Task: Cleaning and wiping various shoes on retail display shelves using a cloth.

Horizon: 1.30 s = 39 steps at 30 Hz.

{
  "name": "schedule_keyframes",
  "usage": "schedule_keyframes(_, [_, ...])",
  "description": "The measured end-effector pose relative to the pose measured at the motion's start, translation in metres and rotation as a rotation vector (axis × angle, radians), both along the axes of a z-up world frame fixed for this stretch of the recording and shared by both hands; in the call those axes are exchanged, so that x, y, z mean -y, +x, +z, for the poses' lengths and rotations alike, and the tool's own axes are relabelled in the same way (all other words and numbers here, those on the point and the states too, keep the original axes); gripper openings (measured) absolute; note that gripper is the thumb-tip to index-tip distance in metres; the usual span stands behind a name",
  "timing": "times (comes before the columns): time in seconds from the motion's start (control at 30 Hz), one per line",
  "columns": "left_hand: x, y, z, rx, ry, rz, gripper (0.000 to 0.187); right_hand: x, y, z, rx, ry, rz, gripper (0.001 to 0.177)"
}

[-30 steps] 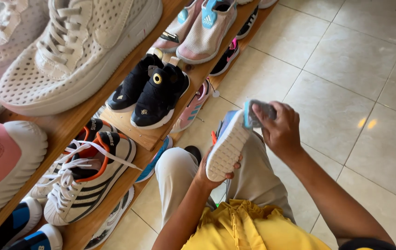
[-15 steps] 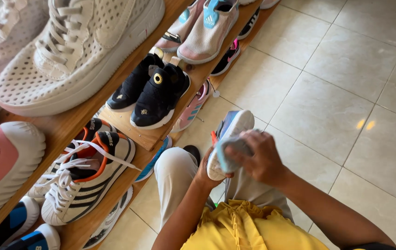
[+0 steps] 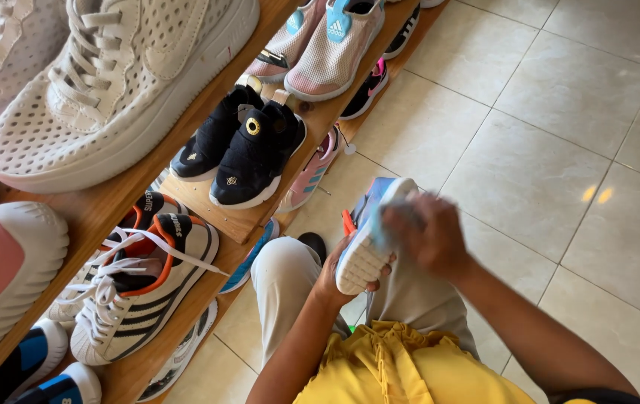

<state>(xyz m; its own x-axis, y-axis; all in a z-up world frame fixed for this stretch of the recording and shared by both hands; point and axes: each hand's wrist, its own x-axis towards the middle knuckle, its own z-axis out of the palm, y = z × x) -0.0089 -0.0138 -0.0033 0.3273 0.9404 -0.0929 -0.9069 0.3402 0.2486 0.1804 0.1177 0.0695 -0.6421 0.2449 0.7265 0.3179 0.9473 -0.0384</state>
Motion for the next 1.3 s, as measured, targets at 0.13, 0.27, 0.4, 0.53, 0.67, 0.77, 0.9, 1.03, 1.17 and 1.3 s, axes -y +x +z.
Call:
schedule_keyframes(0.13, [-0.001, -0.003, -0.004, 0.091, 0.009, -0.045, 0.064, -0.050, 0.012, -0.028, -0.035, -0.301, -0.260, 0.067])
schedule_keyframes(0.27, [0.004, -0.001, -0.010, -0.116, -0.008, 0.013, 0.061, -0.058, 0.027, -0.048, -0.176, -0.459, -0.223, 0.075])
schedule_keyframes(0.4, [-0.012, 0.008, -0.031, -0.824, -0.015, 0.391, 0.053, -0.033, 0.032, -0.038, -0.299, -0.660, -0.079, 0.085])
schedule_keyframes(0.53, [-0.019, 0.024, 0.036, -1.738, -0.257, 0.415, 0.062, 0.022, 0.013, 0.020, 0.102, -0.643, 0.155, 0.092])
schedule_keyframes(0.67, [-0.013, 0.034, 0.050, -2.081, 0.208, 0.638, 0.082, 0.020, 0.007, 0.036, 0.235, -0.741, 0.109, 0.099])
schedule_keyframes(0.77, [-0.016, 0.035, 0.059, -2.191, 0.155, 0.526, 0.088, 0.008, 0.014, 0.022, 0.170, -0.994, 0.238, 0.076])
schedule_keyframes(0.9, [-0.020, 0.040, 0.062, -2.135, 0.191, 0.591, 0.081, -0.001, 0.013, 0.007, 0.047, -0.984, 0.097, 0.058])
schedule_keyframes(1.03, [-0.030, 0.038, 0.075, -1.986, 0.423, 0.798, 0.069, -0.046, 0.019, 0.013, -0.181, -0.801, -0.008, 0.057])
schedule_keyframes(1.17, [-0.050, 0.022, 0.083, -1.929, 0.487, 0.859, 0.069, -0.108, 0.020, 0.077, -0.330, -0.824, 0.043, 0.058])
schedule_keyframes(1.3, [-0.080, 0.008, 0.045, -1.913, 0.348, 0.764, 0.056, -0.171, 0.005, 0.178, -0.486, -0.308, -0.074, 0.052])
